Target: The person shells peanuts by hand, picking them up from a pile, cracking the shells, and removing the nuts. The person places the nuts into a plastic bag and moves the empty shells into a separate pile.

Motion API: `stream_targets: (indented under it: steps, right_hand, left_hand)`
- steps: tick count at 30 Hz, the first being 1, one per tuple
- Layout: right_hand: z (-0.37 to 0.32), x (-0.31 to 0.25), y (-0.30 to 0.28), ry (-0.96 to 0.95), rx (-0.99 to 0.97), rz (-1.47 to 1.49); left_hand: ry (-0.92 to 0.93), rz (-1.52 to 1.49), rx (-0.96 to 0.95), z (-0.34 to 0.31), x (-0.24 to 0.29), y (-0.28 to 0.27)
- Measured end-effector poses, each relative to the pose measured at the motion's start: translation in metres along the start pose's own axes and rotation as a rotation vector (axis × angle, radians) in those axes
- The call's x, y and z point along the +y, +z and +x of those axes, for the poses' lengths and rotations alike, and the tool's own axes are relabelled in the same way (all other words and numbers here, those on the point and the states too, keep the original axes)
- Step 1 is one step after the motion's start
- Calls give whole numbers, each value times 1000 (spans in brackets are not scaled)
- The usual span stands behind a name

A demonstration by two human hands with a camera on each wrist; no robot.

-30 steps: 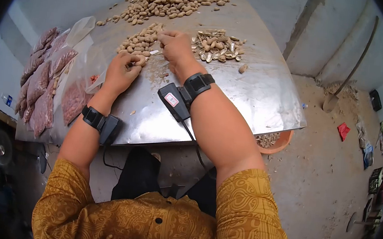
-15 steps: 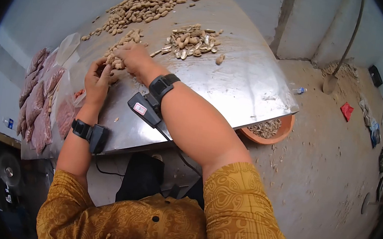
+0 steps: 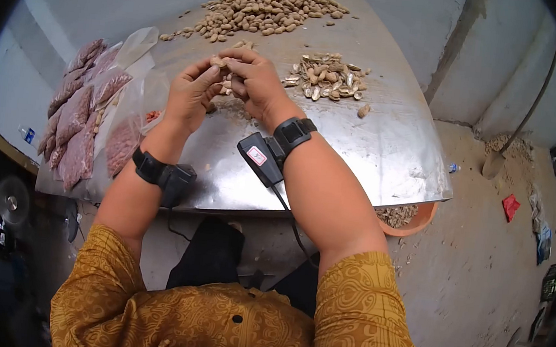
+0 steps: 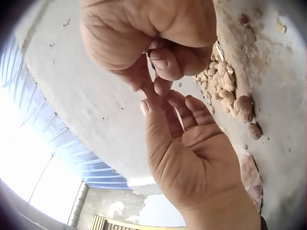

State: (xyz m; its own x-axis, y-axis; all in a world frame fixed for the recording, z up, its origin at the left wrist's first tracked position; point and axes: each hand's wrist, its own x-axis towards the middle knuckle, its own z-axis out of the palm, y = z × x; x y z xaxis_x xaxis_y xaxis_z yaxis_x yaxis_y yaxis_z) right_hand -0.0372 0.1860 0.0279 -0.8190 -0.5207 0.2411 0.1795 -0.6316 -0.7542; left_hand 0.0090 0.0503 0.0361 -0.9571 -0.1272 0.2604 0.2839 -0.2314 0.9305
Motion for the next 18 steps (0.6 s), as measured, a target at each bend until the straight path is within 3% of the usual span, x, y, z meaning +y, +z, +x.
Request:
stream_targets:
  steps: [10, 18]
  right_hand:
    - [1, 5, -2, -34, 74, -222]
    - [1, 6, 2, -37, 141, -395]
  left_hand:
    - [47, -109, 7, 5, -24, -10]
    - [141, -18, -29, 3, -28, -12]
